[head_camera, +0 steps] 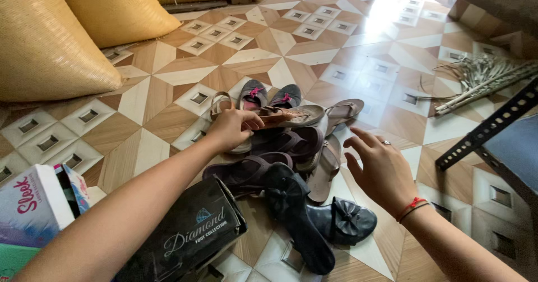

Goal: The person picks up various shoes and sandals from a pile on the floor and places them onto a metal shelving unit. The person handles flip-flops, slides, and heeled sandals, arranging them in pairs on the shelves.

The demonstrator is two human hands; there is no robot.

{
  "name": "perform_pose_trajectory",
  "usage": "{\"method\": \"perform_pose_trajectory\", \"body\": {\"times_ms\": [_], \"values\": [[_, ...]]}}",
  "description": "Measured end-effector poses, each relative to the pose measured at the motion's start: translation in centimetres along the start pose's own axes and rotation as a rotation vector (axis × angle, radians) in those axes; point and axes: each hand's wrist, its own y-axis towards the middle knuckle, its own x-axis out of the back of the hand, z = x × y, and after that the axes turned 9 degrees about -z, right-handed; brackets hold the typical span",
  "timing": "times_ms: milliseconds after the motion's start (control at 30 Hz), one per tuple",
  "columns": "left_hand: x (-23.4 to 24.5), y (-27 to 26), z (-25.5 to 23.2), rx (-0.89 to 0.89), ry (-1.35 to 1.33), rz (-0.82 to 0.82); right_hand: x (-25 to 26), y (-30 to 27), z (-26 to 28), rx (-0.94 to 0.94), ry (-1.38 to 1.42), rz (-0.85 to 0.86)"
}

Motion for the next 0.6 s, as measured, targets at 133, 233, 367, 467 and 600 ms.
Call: {"method": "perform_pose_trajectory", "body": {"times_ms": [133,233,367,467,600], "values": [[-0.5,-0.7,1.7,0.037,0.036,-0.025,-1.7,-0.4,1.0,-0.057,0.078,0.109],[-1.1,-0.8,2.5,0.077,0.027,-0.014,-2.9,-0.6,1.6,-0.129,0.211,0.233],[-1.8,-1.1,2.9,0.107,0.052,0.016,-4.3,-1.0,3.0,-0.161,0.422,0.422],[-2.7,-1.2,2.7,0.161,0.052,0.018,-5.1,-1.2,3.9,-0.034,0.463,0.498],[-4.1,-1.5,2.4,0.113,0.006,0.060,-6.1,-1.4,4.8,0.016,0.437,0.563]]}}
